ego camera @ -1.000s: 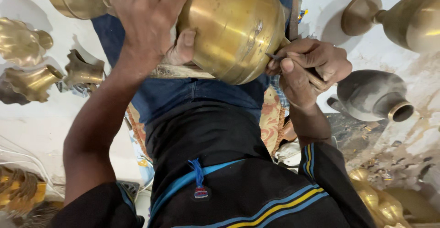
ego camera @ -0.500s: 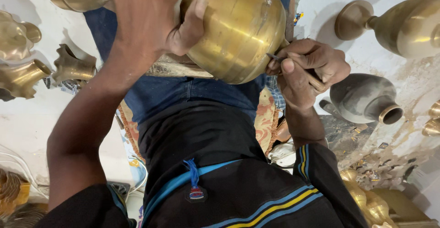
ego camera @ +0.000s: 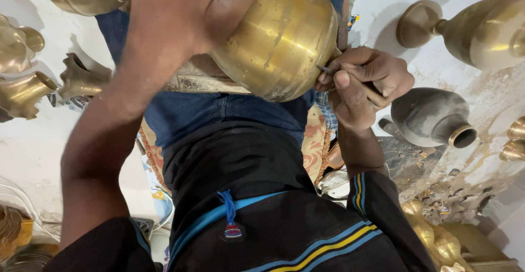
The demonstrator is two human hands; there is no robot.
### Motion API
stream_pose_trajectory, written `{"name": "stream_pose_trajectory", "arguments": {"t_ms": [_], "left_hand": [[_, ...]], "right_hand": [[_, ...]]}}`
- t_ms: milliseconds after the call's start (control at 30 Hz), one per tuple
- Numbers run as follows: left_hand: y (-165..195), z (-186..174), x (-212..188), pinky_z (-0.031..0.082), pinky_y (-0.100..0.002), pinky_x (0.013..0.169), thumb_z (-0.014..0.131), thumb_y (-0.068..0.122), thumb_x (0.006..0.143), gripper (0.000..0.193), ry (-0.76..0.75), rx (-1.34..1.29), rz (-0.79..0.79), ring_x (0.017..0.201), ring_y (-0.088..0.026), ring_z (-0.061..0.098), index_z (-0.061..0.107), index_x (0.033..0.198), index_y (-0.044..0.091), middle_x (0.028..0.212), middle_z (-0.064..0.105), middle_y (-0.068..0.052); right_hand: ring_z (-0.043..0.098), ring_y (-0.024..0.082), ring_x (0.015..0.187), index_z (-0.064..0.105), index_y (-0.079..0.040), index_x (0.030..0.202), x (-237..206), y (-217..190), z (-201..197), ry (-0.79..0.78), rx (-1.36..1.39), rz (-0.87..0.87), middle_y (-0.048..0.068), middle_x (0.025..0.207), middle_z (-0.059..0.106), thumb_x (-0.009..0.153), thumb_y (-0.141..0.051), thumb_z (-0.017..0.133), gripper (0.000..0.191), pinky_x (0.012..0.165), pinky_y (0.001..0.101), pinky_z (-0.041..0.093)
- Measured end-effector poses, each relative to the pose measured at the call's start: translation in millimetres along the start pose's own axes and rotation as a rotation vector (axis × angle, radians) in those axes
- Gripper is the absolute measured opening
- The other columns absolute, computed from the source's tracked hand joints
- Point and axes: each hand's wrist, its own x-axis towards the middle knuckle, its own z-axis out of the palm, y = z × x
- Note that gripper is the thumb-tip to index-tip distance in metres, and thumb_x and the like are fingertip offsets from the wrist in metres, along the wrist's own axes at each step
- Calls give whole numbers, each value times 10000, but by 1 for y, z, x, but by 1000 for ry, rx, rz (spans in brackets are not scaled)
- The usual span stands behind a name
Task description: The person sits at a workbench and engraves decorative patterns into brass vessels. They hold each vase against a wooden support, rotate it to reach different surfaces, and carve lines with a small hand engraving tool, wiping one vase with a cloth before continuing on another.
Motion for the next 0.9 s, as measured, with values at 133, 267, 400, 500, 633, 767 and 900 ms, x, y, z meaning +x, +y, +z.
{"name": "stream_pose_trajectory", "arguments": {"t_ms": [133, 267, 400, 500, 633, 767, 900], "left_hand": [[-1, 7, -7, 413, -468, 906, 474, 365, 1095, 421, 136, -74, -1, 1018, -313, 617, 686, 1223, 25, 1045, 663, -133], [-6, 14, -8, 408, -456, 975, 186, 590, 1038, 810, 246, -22, 123, 1097, -318, 644, 675, 1305, 1, 1164, 686, -166], [-9, 12, -9, 403, -440, 912, 208, 598, 1082, 801, 181, -42, 111, 1008, -313, 626, 683, 1247, -25, 1074, 667, -164], [-9, 8, -9, 411, -440, 904, 238, 585, 1093, 763, 137, -43, 102, 968, -313, 628, 677, 1228, -23, 1005, 652, -159], [-9, 8, -7, 431, -436, 822, 284, 555, 1078, 701, 107, -69, 79, 855, -310, 625, 683, 1214, -4, 951, 632, -143], [-13, 9, -6, 427, -450, 750, 344, 527, 1072, 617, 92, -97, 77, 809, -337, 615, 693, 1150, 24, 944, 625, -146], [-13, 6, -9, 421, -442, 755, 371, 498, 1110, 563, 30, -80, 36, 847, -306, 589, 701, 1244, 62, 982, 617, -142]], "right_hand": [[680, 189, 678, 611, 143, 1100, -7, -5, -4, 73, 132, 275, 190, 863, 685, 1045, -107, 672, 263, 642, 258, 589], [678, 171, 670, 625, 138, 1066, -10, -3, -6, 63, 28, 235, 179, 870, 689, 1058, -110, 672, 253, 626, 250, 587], [680, 165, 668, 632, 139, 1058, -9, 1, -6, 24, 30, 197, 178, 865, 688, 1044, -123, 676, 266, 613, 247, 581], [688, 175, 690, 640, 146, 1057, -7, 1, -6, 18, 27, 190, 182, 876, 683, 1040, -129, 679, 279, 628, 256, 591], [701, 187, 706, 640, 151, 1032, -6, 0, -5, 18, -3, 141, 190, 951, 682, 1027, -129, 680, 282, 628, 271, 612], [693, 183, 686, 637, 156, 1049, -6, -1, -5, 12, 7, 190, 186, 871, 686, 1036, -106, 667, 264, 632, 265, 598], [695, 189, 685, 641, 159, 1032, -6, 0, -5, 1, -2, 153, 190, 880, 684, 1028, -93, 662, 252, 625, 271, 603]]}}
